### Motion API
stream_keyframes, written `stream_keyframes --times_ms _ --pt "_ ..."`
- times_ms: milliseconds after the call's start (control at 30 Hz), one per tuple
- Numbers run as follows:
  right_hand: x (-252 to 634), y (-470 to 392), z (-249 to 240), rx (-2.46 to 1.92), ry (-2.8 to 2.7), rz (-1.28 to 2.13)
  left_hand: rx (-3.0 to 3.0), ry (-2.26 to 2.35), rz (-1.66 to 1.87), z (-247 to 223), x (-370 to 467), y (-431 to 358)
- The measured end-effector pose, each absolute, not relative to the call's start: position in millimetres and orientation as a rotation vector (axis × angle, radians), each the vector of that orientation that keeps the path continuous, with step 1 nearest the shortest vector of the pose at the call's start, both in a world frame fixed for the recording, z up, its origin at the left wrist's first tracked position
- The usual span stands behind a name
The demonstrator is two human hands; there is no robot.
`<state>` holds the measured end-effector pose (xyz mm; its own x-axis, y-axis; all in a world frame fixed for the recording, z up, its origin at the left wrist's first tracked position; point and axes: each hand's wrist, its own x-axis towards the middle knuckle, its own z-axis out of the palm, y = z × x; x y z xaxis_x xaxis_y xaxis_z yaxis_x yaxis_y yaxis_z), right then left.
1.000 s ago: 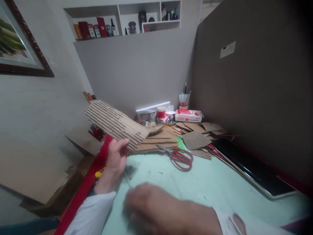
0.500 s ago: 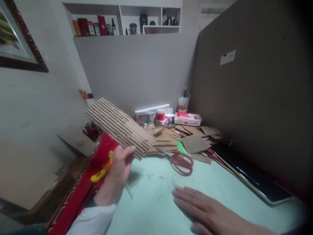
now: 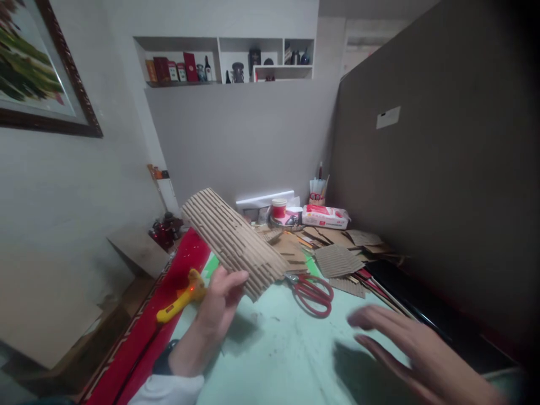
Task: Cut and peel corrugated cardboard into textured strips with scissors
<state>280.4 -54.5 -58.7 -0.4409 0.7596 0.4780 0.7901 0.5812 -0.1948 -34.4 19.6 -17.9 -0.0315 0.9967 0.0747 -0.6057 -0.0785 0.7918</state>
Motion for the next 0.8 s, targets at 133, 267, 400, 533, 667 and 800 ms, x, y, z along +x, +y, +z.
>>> stream_keyframes --times_ms 133,267,400,533,667,800 --pt "228.2 11.3 -49.4 -1.339 -2.451 -0.174 0.771 0.724 1.51 -21.4 -40.9 19.1" --pt "200.0 45.7 -63.2 -1.295 -2.531 -0.216 0.725 0.815 1.534 -23.2 -48.7 20.6" --pt "211.7 54.8 -70.6 -1.242 -2.533 -0.219 0.697 0.882 1.537 -14.8 -49.1 14.3" --pt "228.3 58.3 -81.5 -1.211 -2.499 -0.215 0.674 0.928 1.529 -2.9 -41.9 7.6" --pt "228.9 57.2 -91.9 -1.209 -2.449 -0.253 0.64 0.963 1.559 1.1 -37.8 6.5" --pt "223.3 51.2 -71.4 -1.184 -2.203 -0.3 0.669 0.978 1.627 0.1 -40.8 7.2"
